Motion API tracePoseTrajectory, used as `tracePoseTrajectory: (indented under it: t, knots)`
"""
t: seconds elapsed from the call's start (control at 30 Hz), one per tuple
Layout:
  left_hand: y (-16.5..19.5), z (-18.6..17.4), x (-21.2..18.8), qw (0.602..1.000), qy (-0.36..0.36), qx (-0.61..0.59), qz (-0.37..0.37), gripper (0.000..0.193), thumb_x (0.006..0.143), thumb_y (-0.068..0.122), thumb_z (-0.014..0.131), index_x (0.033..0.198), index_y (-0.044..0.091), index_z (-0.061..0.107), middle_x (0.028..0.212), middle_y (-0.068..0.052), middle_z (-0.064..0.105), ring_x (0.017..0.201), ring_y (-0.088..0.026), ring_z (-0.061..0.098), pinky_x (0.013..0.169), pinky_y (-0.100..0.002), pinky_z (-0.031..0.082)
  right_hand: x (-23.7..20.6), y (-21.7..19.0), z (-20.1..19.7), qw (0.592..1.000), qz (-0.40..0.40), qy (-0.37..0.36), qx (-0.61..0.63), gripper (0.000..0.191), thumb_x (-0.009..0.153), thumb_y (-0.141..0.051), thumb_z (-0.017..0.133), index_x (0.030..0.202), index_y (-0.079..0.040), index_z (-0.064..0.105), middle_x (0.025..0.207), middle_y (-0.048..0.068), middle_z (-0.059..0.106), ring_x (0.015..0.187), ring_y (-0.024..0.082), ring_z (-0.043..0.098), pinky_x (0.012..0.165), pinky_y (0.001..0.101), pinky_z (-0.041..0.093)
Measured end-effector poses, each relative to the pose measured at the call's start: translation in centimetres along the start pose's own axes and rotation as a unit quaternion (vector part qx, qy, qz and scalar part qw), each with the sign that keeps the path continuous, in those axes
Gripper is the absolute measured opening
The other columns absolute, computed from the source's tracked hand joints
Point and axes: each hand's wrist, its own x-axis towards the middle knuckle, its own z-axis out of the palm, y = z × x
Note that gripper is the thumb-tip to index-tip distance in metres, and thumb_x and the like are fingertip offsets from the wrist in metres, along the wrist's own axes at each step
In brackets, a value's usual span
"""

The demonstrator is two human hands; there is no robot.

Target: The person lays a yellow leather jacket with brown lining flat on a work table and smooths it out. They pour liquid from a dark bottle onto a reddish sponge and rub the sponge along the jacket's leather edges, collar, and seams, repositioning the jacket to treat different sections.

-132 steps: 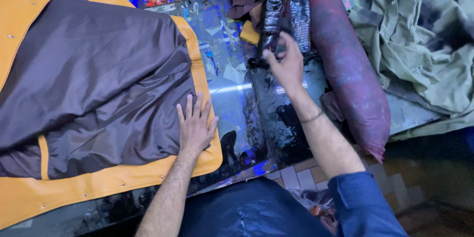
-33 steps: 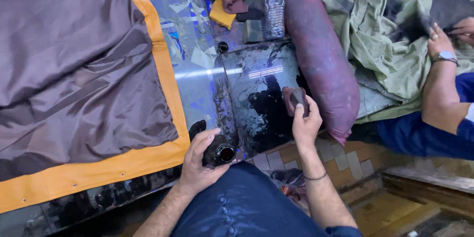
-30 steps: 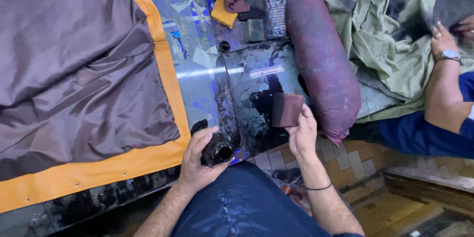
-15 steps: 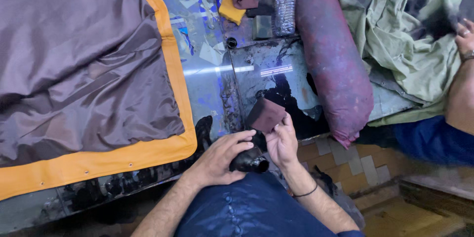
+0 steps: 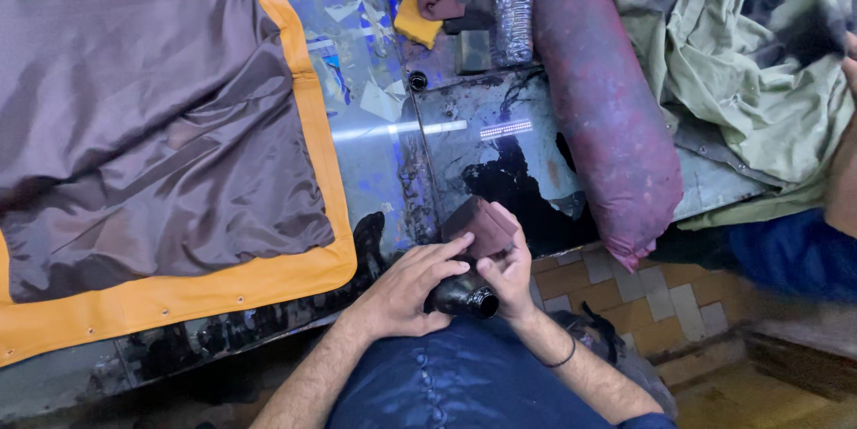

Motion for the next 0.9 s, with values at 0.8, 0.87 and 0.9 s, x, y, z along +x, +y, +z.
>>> tracePoseTrajectory:
  t: [0.8, 0.87, 0.9]
  knots:
    - [-0.2, -1.3, -3.2, 0.969, 0.246, 0.018, -0.013, 0.092, 0.069, 0.000, 0.089, 0.142, 0.018, 0.036, 0.141, -0.017, 0.059, 0.130, -0.035, 0.063, 0.110, -0.045, 0.052, 7.1, -1.7, -6.4, 0.861, -0.086, -0.048, -0.498, 0.035, 0.102, -0.013, 0.059, 0.135, -0.001, 0.061, 0.123, 0.012, 0.063, 0.117, 0.030, 0.058, 0.104, 0.0416, 0.045]
    - [-0.3, -1.3, -3.3, 0.965, 0.259, 0.023, -0.016, 0.093, 0.068, -0.001, 0.089, 0.142, 0.018, 0.036, 0.140, -0.018, 0.059, 0.129, -0.035, 0.062, 0.109, -0.045, 0.052, 7.4, -2.2, -5.3, 0.787, -0.094, -0.094, -0.602, 0.039, 0.091, -0.010, 0.067, 0.130, -0.009, 0.066, 0.114, 0.012, 0.062, 0.106, 0.032, 0.056, 0.094, 0.0434, 0.045]
    - [-0.2, -1.1, -3.4, 0.965, 0.261, 0.027, -0.015, 0.093, 0.068, -0.001, 0.089, 0.142, 0.018, 0.036, 0.140, -0.017, 0.059, 0.129, -0.035, 0.063, 0.109, -0.046, 0.052, 7.5, -2.3, -4.7, 0.744, -0.099, -0.117, -0.650, 0.041, 0.086, -0.009, 0.070, 0.127, -0.013, 0.069, 0.110, 0.013, 0.061, 0.101, 0.034, 0.054, 0.089, 0.0442, 0.045]
